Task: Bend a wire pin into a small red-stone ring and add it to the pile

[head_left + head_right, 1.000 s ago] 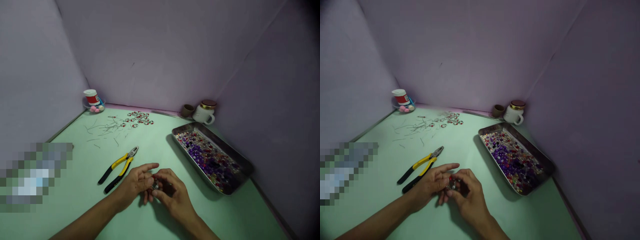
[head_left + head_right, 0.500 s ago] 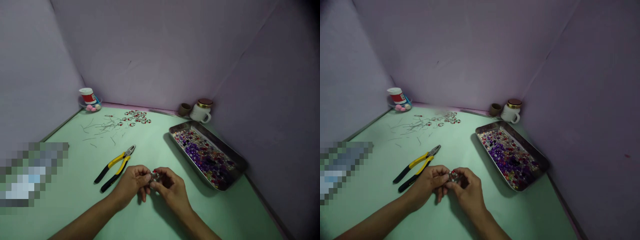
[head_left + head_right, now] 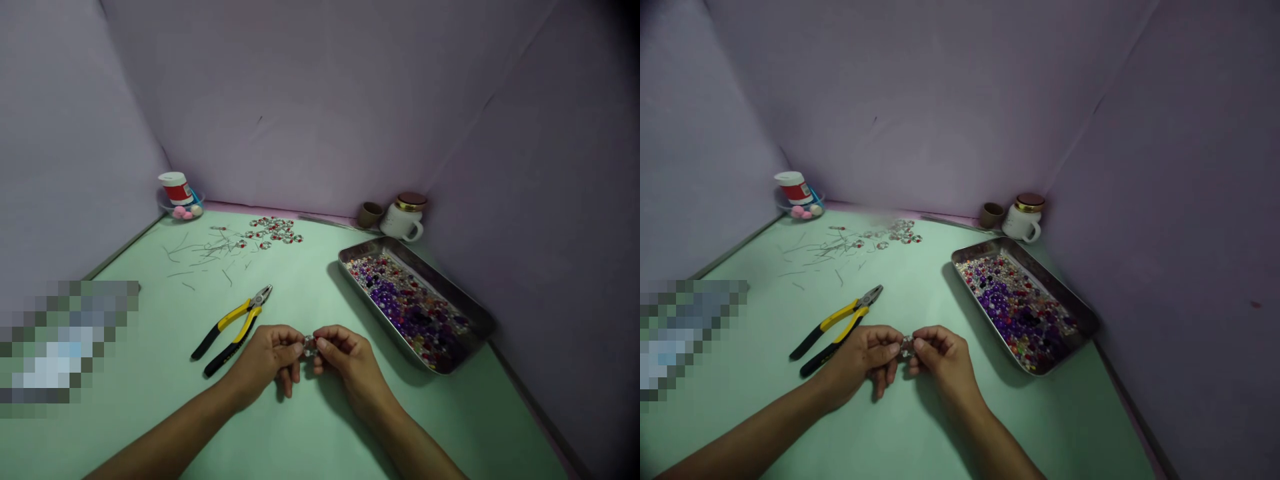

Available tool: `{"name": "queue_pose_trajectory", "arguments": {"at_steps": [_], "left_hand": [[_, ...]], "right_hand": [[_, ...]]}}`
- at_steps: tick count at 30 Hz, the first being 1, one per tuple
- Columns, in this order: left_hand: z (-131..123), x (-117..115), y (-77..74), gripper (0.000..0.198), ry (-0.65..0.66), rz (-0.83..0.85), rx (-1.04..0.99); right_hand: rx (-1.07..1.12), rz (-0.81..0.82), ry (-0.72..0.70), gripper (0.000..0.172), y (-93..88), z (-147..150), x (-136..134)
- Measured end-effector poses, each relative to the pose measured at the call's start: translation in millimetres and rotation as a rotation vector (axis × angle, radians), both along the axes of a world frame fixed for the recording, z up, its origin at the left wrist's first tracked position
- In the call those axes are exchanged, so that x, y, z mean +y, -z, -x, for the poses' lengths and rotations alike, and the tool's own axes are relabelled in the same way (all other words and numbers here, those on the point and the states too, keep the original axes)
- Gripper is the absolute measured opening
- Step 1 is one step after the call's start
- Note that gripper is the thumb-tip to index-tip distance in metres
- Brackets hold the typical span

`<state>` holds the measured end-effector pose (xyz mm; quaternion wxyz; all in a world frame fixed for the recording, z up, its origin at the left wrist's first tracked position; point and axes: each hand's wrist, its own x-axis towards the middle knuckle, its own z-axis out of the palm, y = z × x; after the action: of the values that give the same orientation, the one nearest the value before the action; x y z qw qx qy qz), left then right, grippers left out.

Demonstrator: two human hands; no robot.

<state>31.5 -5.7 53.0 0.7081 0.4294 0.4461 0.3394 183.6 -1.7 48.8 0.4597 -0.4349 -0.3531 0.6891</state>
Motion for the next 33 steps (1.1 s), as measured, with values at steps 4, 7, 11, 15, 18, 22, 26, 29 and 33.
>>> {"name": "queue_pose_trajectory", "arguments": {"at_steps": [4,7,11,15,18,22,26,29,33], "left_hand": [[0,0,0.0,0.009,-0.023,0.018,-0.001],[-1,-1,-2.4,0.008,-0.029,0.006,0.027],[-6,-3,-6.7,0.010,-0.069,-0.002,0.135],[-9,-4,-7.4,0.010,-0.090,-0.017,0.189],[-12,-5,-5.0,0.009,-0.114,-0.013,0.205],[-14,-6,-2.0,0.009,-0.117,-0.021,0.220],[-11,-5,-1.9,0.010,-0.110,-0.026,0.184],[-5,-1,-2.8,0.013,-0.055,-0.013,0.057],[1,2,-3.0,0.019,-0.009,0.011,-0.098]], "right_hand": [[0.011,0.025,-0.020,0.025,-1.0,0,-1],[0.002,0.024,-0.018,0.025,-2.6,1,-1],[-0.040,-0.011,-0.071,0.026,-5.2,2,-3],[-0.073,-0.014,-0.116,0.027,-5.2,3,-4],[-0.059,-0.012,-0.099,0.026,-2.8,4,-5],[-0.061,-0.018,-0.049,0.024,1.5,5,-5],[-0.051,-0.025,-0.041,0.023,3.1,3,-4],[0.004,-0.002,-0.069,0.024,1.0,0,-2],[0.120,0.069,-0.104,0.027,-2.2,-4,1]]}}
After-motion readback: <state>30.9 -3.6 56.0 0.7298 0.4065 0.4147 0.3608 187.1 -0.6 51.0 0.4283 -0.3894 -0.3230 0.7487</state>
